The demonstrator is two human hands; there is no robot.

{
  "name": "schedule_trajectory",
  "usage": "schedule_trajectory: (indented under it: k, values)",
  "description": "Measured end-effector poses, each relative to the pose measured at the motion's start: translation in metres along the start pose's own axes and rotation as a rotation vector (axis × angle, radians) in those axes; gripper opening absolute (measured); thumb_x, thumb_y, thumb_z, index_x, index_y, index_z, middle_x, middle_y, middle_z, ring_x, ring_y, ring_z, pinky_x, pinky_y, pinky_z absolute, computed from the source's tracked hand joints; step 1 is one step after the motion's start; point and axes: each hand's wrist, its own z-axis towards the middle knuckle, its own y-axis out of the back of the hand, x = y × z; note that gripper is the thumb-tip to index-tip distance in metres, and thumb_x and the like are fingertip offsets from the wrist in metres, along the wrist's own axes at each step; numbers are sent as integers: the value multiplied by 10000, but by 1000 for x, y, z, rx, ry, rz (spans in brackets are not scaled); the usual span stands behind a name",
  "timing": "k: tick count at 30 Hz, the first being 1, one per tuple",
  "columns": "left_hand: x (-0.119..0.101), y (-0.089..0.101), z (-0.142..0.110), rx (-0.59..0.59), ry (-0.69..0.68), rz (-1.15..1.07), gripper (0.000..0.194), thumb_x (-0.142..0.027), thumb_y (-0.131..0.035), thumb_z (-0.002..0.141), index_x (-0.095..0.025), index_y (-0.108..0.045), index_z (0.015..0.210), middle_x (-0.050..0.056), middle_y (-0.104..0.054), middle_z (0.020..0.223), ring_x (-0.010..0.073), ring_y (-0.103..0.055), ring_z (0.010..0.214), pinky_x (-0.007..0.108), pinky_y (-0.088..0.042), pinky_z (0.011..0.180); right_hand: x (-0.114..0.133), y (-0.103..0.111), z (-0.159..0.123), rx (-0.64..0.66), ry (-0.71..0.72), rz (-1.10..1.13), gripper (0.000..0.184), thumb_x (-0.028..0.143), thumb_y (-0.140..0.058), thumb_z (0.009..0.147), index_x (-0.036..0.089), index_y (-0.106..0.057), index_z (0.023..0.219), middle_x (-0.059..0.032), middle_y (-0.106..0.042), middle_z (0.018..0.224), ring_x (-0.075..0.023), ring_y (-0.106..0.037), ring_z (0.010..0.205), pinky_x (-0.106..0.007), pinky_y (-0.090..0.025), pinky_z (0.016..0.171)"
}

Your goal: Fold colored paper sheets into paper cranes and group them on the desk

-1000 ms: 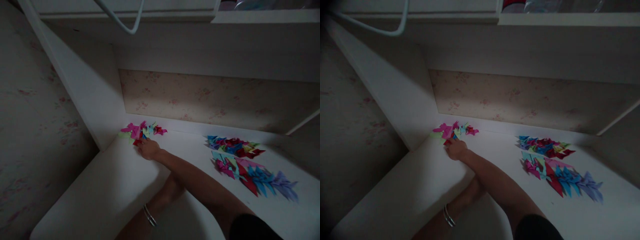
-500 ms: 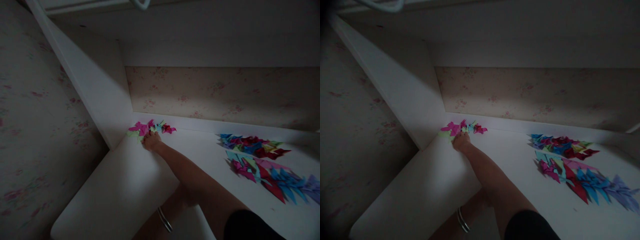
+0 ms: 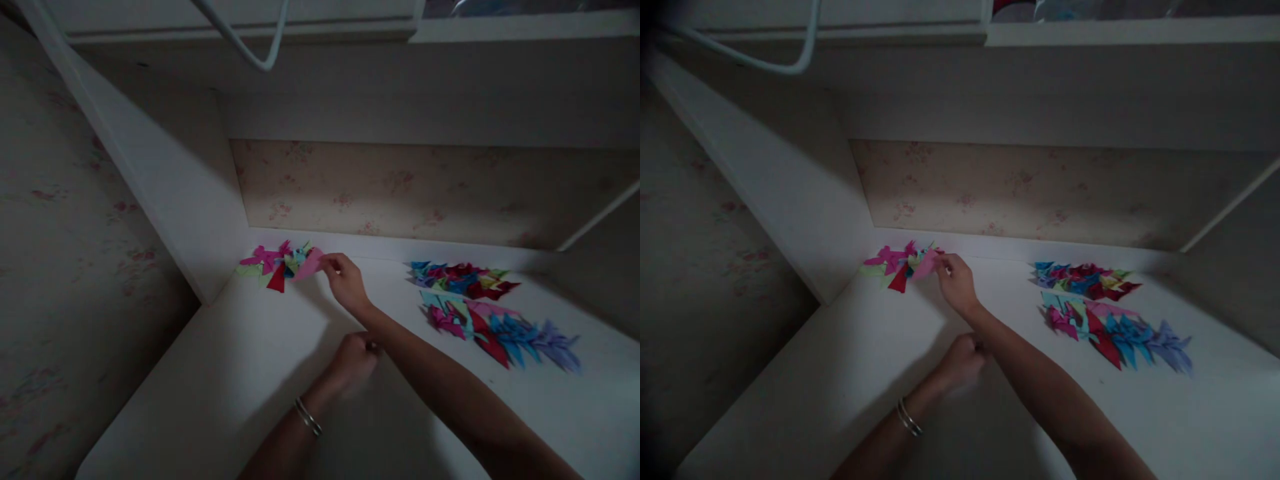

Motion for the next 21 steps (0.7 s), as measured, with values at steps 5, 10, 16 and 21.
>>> schedule_trajectory:
  k: [5, 10, 16, 21]
  values:
    - [-4, 3, 4, -115, 13, -96, 202, -290, -550, 773, -135, -661, 839, 14, -632, 731, 110, -541, 623, 210, -425, 585, -11, 90, -62, -305, -456, 588, 140, 252, -668, 687, 197, -636, 811, 28, -604, 713, -107, -560, 573, -274, -489, 630]
    - [-19, 4, -3, 1, 142, -345, 540, -593, -372, 846, -128, -621, 961, 5, -559, 695, 66, -389, 427, 186, -246, 356, -36, 148, -119, -415, -585, 688, 172, 223, -719, 625, 188, -634, 770, 29, -585, 701, -76, -491, 506, -227, -412, 502]
    - [-30, 3, -9, 95, 103, -179, 479, -564, -482, 825, -117, -655, 842, 18, -592, 691, 52, -382, 446, 185, -239, 392, -63, 153, -139, -325, -631, 590, 293, 271, -754, 631, 175, -636, 881, 17, -582, 680, -111, -509, 541, -244, -392, 506]
    - [-25, 1, -4, 13, 130, -148, 363, -474, -585, 778, -122, -638, 845, 6, -604, 704, 45, -378, 422, 183, -253, 377, -62, 150, -135, -300, -630, 631, 364, 313, -763, 673, 204, -607, 983, 46, -568, 653, -89, -484, 491, -222, -347, 487]
